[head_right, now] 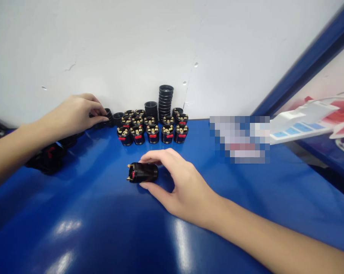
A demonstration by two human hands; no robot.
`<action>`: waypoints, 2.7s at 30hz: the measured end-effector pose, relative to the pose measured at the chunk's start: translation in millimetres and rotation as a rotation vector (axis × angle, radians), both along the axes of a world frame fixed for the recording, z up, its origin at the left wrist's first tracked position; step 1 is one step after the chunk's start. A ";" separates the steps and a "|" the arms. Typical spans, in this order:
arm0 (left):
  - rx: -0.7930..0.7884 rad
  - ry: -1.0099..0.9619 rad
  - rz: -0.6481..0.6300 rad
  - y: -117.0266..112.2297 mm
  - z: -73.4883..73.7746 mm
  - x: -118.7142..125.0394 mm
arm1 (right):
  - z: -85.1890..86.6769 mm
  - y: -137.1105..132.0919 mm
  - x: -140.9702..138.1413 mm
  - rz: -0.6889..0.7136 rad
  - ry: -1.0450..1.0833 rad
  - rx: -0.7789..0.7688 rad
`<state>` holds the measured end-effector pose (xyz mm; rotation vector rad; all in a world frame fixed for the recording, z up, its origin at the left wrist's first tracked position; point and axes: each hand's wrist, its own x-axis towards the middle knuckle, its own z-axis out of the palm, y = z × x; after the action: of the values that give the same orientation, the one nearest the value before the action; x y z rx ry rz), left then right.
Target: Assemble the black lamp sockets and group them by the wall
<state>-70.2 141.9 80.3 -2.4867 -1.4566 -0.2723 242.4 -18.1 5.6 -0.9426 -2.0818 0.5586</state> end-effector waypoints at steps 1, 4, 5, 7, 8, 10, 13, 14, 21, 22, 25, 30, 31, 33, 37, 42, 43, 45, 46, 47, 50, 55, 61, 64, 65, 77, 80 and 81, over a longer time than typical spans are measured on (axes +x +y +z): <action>0.003 0.005 0.002 -0.4 0.0 0.3 | 0.1 0.0 -0.1 -0.003 -0.002 0.002; 0.012 0.003 0.002 -1.4 0.7 -0.2 | 0.4 0.0 -0.6 -0.007 0.000 0.008; 0.015 -0.004 -0.001 -1.7 1.1 -0.6 | 0.6 -0.1 -0.8 -0.009 0.000 0.009; 0.020 -0.015 -0.008 -2.4 1.8 -0.9 | 0.9 -0.3 -1.1 -0.011 0.002 0.011; 0.022 -0.014 -0.012 -2.8 2.2 -0.8 | 1.0 -0.5 -1.2 -0.011 0.005 0.012; 0.016 0.001 -0.024 -3.4 2.5 0.1 | 0.9 -0.8 -1.1 -0.010 0.012 0.011; 0.014 0.015 -0.039 -2.9 2.3 1.2 | 0.1 -1.2 -0.8 -0.012 0.013 0.010; 0.016 0.017 -0.042 -2.3 2.1 1.1 | -0.1 -1.3 -0.7 -0.012 0.007 0.009; 0.071 -0.054 -0.054 -15.4 6.8 4.3 | 2.5 0.4 -0.7 0.016 -0.023 0.022; 0.110 -0.102 -0.066 -24.6 7.9 8.0 | 2.8 0.7 -0.7 0.019 -0.015 0.008; 0.174 -0.246 -0.163 -63.1 7.2 23.4 | 2.1 1.3 0.1 0.032 0.024 -0.033; -0.178 -0.298 -0.530 -125.0 -16.3 43.4 | 0.0 1.8 0.3 0.087 0.051 -0.137; -0.227 -0.313 -0.552 -132.3 -22.3 45.2 | 0.4 1.7 -0.2 0.095 0.050 -0.149; -0.275 -0.355 -0.545 -141.6 -31.7 47.4 | 2.0 1.4 -1.3 0.119 0.025 -0.155; -0.285 -0.397 -0.543 -146.4 -37.8 50.1 | 4.6 0.9 -3.1 0.182 -0.045 -0.134; -0.268 -0.351 -0.551 -146.7 -37.7 51.1 | 1.5 2.0 -3.1 0.167 -0.094 -0.088; -0.258 -0.330 -0.552 -147.0 -37.4 51.4 | 0.7 2.2 -3.0 0.167 -0.101 -0.076; -0.231 -0.281 -0.554 -148.2 -34.9 52.3 | -0.5 2.1 -2.8 0.171 -0.111 -0.056; -0.212 -0.258 -0.554 -149.0 -32.5 52.8 | -0.9 1.8 -2.7 0.174 -0.117 -0.052; -0.197 -0.230 -0.555 -149.7 -29.2 53.2 | -1.3 1.3 -2.6 0.175 -0.122 -0.050; -0.164 -0.126 -0.552 -149.4 -16.3 50.7 | -1.9 -0.2 -2.1 0.176 -0.133 -0.046; -0.109 0.070 -0.398 -125.8 -3.6 26.0 | -1.3 -0.8 -2.0 0.160 -0.160 -0.040; -0.074 0.191 -0.115 -68.6 -4.4 -10.5 | -0.9 -1.2 -2.2 0.150 -0.161 -0.027; -0.077 0.129 -0.110 -44.9 -4.8 -20.9 | -0.8 -1.6 -1.6 0.150 -0.159 -0.024; -0.076 0.119 -0.117 -39.0 -4.8 -23.3 | -0.7 -1.6 -1.5 0.149 -0.160 -0.024; -0.042 0.106 -0.100 -35.8 4.3 -25.1 | -0.9 -0.8 -1.4 0.158 -0.167 -0.053; 0.047 0.072 -0.027 -37.6 10.6 -24.7 | -0.3 -0.8 -0.7 0.158 -0.165 -0.048; 0.061 0.065 -0.006 -36.9 12.4 -25.4 | -0.1 -0.8 -0.6 0.158 -0.165 -0.047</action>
<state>-95.5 104.9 92.7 -2.4289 -1.3942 -0.2317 241.8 -18.8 5.5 -0.8805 -2.3145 0.6317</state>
